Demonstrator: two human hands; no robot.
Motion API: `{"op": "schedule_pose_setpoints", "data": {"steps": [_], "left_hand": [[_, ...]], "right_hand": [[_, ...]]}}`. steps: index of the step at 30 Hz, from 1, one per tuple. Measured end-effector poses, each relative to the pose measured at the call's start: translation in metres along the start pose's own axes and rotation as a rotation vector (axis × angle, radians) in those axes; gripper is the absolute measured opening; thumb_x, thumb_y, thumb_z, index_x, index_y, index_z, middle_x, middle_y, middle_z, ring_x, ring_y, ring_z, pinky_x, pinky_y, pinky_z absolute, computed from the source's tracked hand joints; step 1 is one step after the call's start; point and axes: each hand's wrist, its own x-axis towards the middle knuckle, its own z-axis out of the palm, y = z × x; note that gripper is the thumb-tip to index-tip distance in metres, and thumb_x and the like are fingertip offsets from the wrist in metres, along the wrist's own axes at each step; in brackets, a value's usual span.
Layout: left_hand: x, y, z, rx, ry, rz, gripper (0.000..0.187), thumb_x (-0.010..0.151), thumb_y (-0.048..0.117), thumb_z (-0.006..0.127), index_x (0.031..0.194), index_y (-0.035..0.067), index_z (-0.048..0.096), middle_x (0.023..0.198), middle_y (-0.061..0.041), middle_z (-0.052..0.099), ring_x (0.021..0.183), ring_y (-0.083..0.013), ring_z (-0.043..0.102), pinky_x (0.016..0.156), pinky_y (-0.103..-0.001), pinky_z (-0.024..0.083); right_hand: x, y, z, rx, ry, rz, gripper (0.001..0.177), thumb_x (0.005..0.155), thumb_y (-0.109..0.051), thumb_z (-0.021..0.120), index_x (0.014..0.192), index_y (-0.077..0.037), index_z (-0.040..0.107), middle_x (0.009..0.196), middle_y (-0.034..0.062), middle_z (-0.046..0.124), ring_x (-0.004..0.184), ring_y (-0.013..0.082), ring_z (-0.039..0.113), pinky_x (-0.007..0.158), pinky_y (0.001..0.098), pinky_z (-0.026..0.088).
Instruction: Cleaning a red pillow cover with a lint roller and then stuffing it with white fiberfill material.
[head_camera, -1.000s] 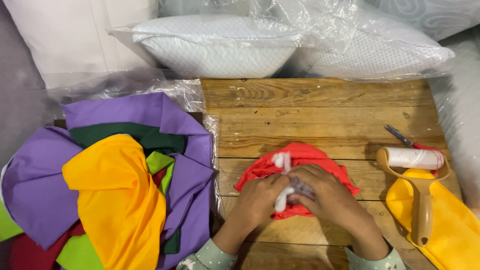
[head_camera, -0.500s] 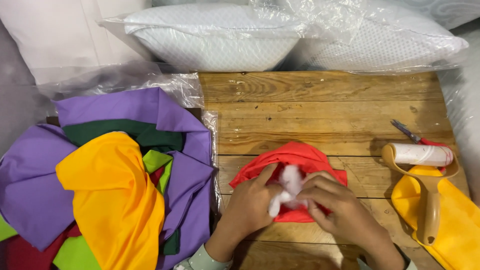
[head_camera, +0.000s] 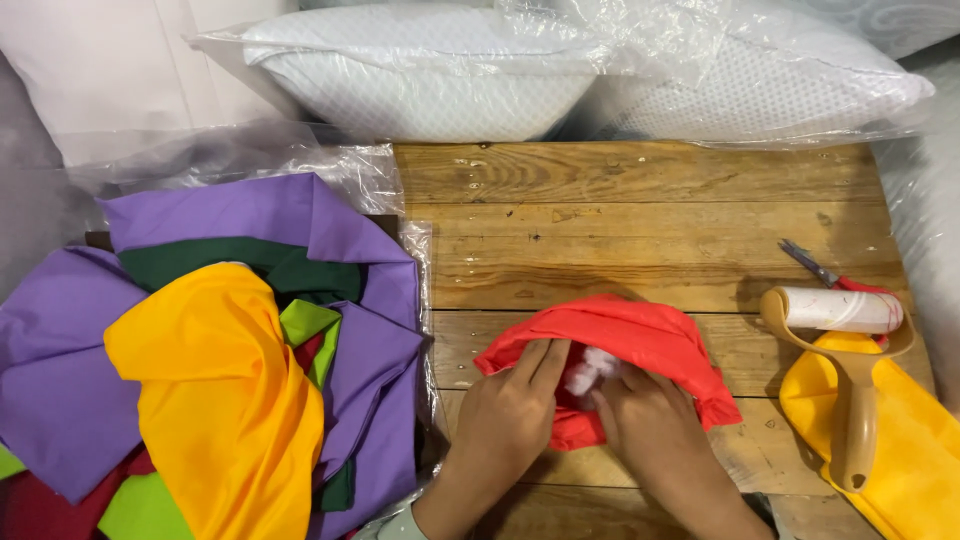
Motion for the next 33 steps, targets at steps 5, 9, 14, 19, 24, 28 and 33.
{"op": "schedule_pose_setpoints", "data": {"steps": [5,9,14,19,24,28,33], "left_hand": [[0.002,0.0,-0.005,0.069,0.049,0.041,0.056,0.082,0.002,0.061,0.138,0.004,0.057,0.126,-0.012,0.067,0.058,-0.0227,0.063,0.046,-0.037,0.051],[0.004,-0.004,-0.009,0.201,-0.004,0.101,0.047,0.093,0.008,0.056,0.14,0.002,0.057,0.116,-0.013,0.063,0.084,-0.0281,0.054,0.072,-0.036,0.051],[-0.002,-0.007,-0.001,0.096,-0.138,0.006,0.073,0.069,0.022,0.08,0.136,0.005,0.057,0.131,-0.01,0.051,0.119,-0.0376,0.044,0.091,-0.056,0.034],[-0.005,-0.012,0.014,0.129,-0.154,-0.108,0.029,0.073,0.032,0.085,0.087,0.008,0.075,0.141,-0.009,0.049,0.141,-0.0409,0.036,0.116,-0.071,0.016],[-0.004,-0.005,0.011,0.158,-0.049,-0.049,0.011,0.083,0.002,0.062,0.079,0.004,0.072,0.132,-0.012,0.055,0.149,-0.0579,0.019,0.114,-0.082,0.015],[0.001,-0.007,-0.004,-0.027,-0.087,-0.005,0.009,0.082,-0.005,0.056,0.089,-0.001,0.061,0.133,-0.026,0.049,0.09,-0.0448,0.054,0.072,-0.058,0.048],[0.004,-0.002,-0.015,-0.001,0.132,0.032,0.046,0.089,-0.009,0.053,0.131,0.004,0.064,0.119,-0.016,0.058,0.078,-0.0315,0.048,0.07,-0.045,0.048]], "right_hand": [[0.011,-0.003,-0.04,0.269,0.08,-0.071,0.02,0.086,-0.025,0.075,0.101,-0.012,0.068,0.101,0.0072,0.072,0.089,0.0281,0.069,0.078,0.0417,0.055],[0.021,-0.014,-0.06,0.395,0.135,-0.314,0.025,0.088,-0.017,0.075,0.111,-0.008,0.07,0.134,0.0181,0.06,0.113,0.0335,0.066,0.095,0.0449,0.057],[0.017,-0.006,-0.011,0.171,-0.088,-0.406,0.037,0.094,-0.039,0.067,0.119,-0.012,0.068,0.142,0.0131,0.058,0.146,0.0359,0.04,0.109,0.0513,0.042],[0.018,-0.014,-0.025,0.083,-0.045,-0.332,0.045,0.093,-0.057,0.065,0.106,-0.015,0.074,0.125,0.0098,0.065,0.118,0.0342,0.059,0.08,0.0472,0.057],[0.022,-0.001,-0.039,0.159,0.061,-0.239,0.024,0.092,-0.023,0.068,0.114,-0.013,0.068,0.122,0.0145,0.063,0.081,0.0394,0.067,0.074,0.0513,0.058],[0.03,-0.019,-0.068,0.297,0.235,-0.42,0.017,0.095,-0.006,0.065,0.111,0.0,0.068,0.128,0.0185,0.064,0.108,0.0333,0.068,0.091,0.0461,0.059],[0.019,-0.007,-0.037,0.153,-0.018,-0.38,0.02,0.09,-0.024,0.072,0.102,-0.009,0.073,0.117,0.01,0.065,0.116,0.0314,0.059,0.094,0.0462,0.052]]}}
